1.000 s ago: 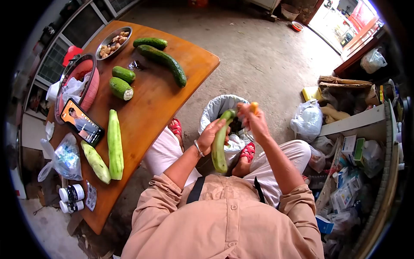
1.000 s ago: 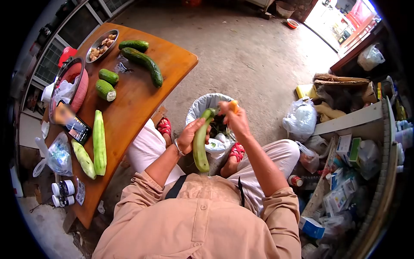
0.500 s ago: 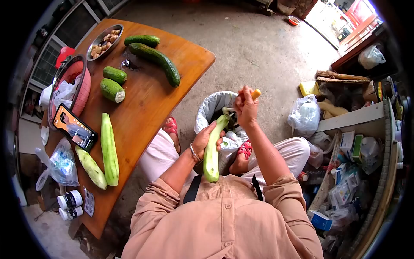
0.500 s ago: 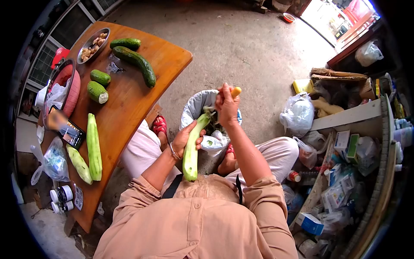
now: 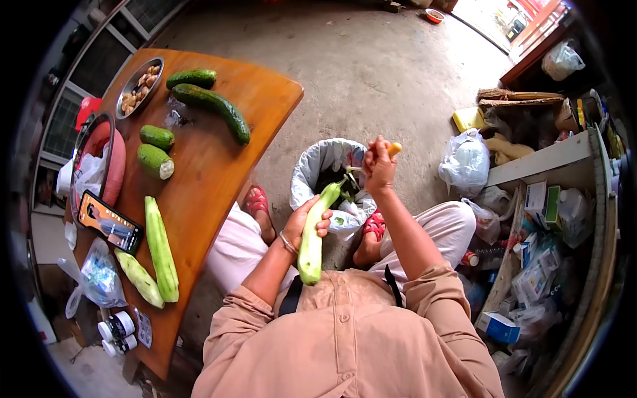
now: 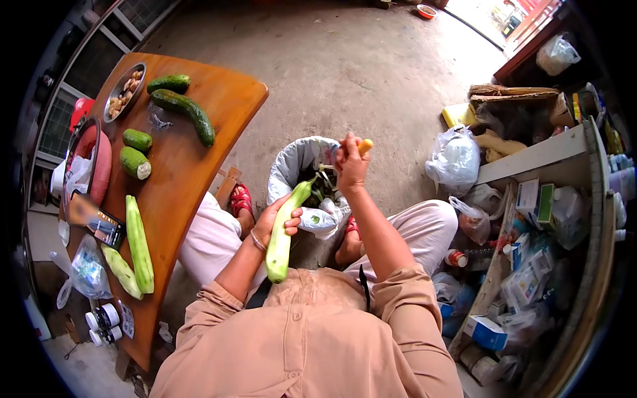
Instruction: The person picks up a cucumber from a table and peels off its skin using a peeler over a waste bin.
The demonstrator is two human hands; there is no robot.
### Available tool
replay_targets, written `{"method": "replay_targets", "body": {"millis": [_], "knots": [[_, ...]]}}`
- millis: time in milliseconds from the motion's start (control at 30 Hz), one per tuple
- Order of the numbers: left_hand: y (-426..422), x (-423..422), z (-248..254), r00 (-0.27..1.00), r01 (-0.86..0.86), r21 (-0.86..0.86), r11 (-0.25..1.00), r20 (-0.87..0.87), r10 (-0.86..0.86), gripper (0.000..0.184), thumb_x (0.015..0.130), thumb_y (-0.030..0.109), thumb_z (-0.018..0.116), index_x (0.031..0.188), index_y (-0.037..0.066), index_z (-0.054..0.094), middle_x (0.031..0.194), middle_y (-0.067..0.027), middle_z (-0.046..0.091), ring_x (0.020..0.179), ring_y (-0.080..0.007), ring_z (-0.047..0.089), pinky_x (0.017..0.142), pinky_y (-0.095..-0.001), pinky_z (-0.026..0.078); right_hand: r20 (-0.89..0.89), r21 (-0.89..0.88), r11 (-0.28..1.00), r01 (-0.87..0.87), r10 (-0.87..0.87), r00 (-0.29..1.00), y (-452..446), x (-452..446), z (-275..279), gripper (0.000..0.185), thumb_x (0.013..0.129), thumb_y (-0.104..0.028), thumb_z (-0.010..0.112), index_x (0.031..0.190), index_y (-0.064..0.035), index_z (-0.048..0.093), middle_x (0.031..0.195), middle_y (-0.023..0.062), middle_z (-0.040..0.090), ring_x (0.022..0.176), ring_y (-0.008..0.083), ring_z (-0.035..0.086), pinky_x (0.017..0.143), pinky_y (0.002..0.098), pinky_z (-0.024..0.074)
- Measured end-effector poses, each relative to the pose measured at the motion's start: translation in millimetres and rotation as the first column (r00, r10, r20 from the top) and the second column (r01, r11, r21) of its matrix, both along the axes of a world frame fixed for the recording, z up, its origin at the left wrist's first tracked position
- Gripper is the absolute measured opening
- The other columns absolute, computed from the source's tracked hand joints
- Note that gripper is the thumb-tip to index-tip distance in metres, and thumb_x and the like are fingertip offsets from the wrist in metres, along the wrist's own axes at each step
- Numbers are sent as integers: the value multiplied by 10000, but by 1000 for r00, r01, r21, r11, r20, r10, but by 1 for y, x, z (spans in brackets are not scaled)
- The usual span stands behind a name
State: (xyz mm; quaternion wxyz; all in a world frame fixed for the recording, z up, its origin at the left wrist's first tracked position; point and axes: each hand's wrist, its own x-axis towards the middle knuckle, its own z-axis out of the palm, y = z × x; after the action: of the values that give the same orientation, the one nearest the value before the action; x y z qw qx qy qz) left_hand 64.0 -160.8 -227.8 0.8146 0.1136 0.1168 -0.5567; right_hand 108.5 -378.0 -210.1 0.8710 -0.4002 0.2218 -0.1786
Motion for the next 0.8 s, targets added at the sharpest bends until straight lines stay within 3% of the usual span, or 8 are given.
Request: {"method": "replay_targets", "body": {"millis": [100,200,300,533,600,667,733,800], "knots": [[0,4,15,975,-152,384,911,211,73,386,952,417,498,1169,98,493,822,-31,567,571,-95,544,471,-249,490,39,110,994,13,-18,999,-14,-3,1,206,924,-270,586,804,-113,530,539,-7,456,383,51,354,321,193,241],[1,18,14,913,-264,538,801,407,27,345,902,341,608,1132,101,518,856,-23,625,587,-82,557,472,-240,486,74,193,981,-25,11,997,-9,-1,4,212,930,-283,570,817,-109,525,545,10,459,385,55,345,329,195,246],[-6,20,29,786,-369,600,710,609,-106,330,873,274,653,1108,86,517,859,-27,654,555,-79,547,463,-229,466,152,335,939,-79,29,988,3,7,13,222,941,-298,539,845,-100,509,538,10,451,378,62,313,339,203,254],[-15,-2,10,667,-407,594,694,712,-219,220,865,203,673,997,57,573,691,1,599,464,-59,482,431,-215,391,98,312,909,-277,259,961,36,2,21,236,936,-315,550,839,-104,510,536,-8,443,377,49,310,322,195,236],[-14,-9,8,641,-441,580,685,737,-212,186,873,204,668,974,63,602,662,27,555,457,-46,462,416,-213,356,84,265,923,-278,265,961,31,3,9,226,941,-307,539,842,-107,502,532,-8,441,369,52,307,317,195,233],[-12,-12,14,592,-487,619,616,753,-287,228,876,212,666,1025,51,603,697,28,581,507,-51,496,465,-211,397,-14,145,989,-37,40,999,12,10,-11,227,934,-284,557,800,-105,516,511,-6,458,354,51,319,305,197,227],[-12,-13,10,434,-602,587,542,810,-394,288,874,242,660,1078,52,588,761,-33,650,589,-150,611,542,-274,474,5,156,987,-26,26,1000,2,5,-11,230,952,-296,520,822,-108,495,532,-7,433,374,54,307,309,197,209],[-12,-15,5,55,-838,421,347,698,-714,334,869,264,648,1117,58,561,872,-114,681,744,-281,666,639,-355,514,28,256,966,-32,25,999,3,0,-9,236,953,-301,519,820,-108,497,531,-7,431,373,53,305,309,195,209]]}}
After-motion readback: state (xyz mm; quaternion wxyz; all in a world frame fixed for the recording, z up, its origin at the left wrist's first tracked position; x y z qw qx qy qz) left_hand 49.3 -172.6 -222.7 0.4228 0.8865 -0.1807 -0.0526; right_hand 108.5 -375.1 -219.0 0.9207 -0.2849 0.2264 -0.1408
